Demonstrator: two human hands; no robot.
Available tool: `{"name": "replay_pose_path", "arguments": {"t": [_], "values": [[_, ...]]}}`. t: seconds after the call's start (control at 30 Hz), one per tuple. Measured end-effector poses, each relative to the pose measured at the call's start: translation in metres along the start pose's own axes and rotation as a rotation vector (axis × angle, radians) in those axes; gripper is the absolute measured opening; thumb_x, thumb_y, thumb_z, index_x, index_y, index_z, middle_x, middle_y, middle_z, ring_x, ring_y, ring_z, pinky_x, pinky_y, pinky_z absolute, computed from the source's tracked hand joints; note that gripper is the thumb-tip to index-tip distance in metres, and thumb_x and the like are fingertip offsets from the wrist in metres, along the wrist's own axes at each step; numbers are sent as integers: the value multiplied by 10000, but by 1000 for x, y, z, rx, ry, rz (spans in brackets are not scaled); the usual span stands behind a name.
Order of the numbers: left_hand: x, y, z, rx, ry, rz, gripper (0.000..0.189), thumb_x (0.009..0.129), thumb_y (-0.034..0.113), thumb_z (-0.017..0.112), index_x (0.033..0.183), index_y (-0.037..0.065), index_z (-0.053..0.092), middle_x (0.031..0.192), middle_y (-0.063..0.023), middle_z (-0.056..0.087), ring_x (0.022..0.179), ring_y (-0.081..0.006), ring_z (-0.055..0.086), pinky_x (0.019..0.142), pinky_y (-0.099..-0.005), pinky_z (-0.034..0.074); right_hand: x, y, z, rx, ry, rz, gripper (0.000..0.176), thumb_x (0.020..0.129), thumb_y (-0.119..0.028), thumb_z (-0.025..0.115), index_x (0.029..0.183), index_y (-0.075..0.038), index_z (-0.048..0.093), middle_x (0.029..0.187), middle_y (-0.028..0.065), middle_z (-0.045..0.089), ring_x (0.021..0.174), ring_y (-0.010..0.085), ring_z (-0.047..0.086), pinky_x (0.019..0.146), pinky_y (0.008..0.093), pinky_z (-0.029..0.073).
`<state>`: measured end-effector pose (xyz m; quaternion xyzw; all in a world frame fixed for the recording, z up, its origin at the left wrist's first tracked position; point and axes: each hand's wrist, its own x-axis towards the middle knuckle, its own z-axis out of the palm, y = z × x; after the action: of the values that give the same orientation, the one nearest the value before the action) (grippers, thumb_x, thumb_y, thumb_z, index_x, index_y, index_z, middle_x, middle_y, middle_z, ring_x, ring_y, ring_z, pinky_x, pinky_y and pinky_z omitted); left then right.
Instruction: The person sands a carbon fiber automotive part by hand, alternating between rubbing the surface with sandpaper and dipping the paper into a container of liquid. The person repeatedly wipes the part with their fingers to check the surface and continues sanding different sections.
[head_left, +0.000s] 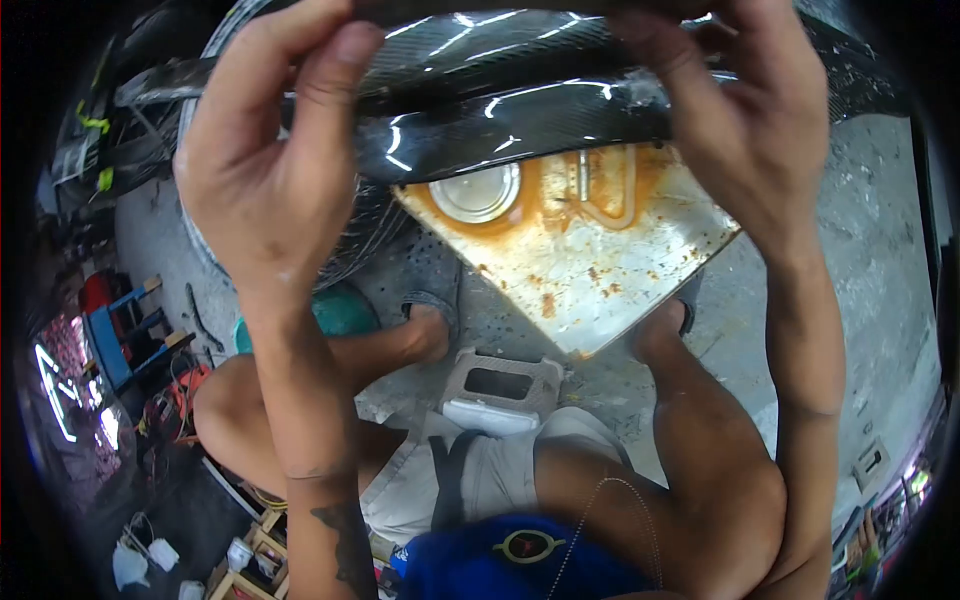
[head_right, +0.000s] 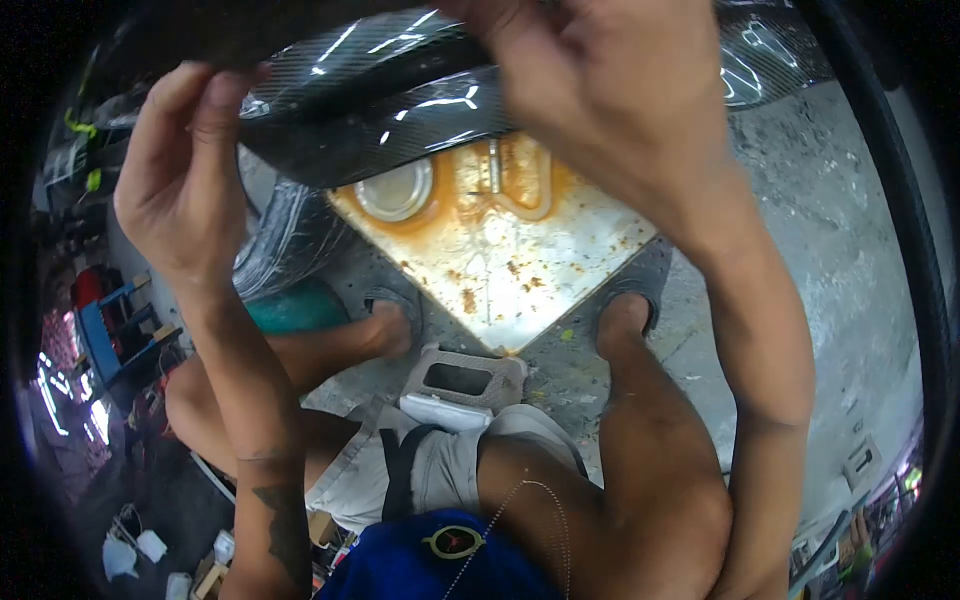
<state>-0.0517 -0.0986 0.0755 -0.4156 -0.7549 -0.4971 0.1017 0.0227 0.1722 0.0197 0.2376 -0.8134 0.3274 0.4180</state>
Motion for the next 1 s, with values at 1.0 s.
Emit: {"name": "replay_pose_path", "arguments": {"t": [1.0], "values": [[56, -2, 121, 696, -690, 871, 194, 796, 104, 681, 982, 88, 735, 963, -26, 606, 875, -209, 583, 769, -346, 465, -64, -42, -110, 264, 676, 817, 129, 1013, -111, 627, 1091, -30, 563, 887, 21, 625, 704, 62, 614, 613, 201, 471]]}}
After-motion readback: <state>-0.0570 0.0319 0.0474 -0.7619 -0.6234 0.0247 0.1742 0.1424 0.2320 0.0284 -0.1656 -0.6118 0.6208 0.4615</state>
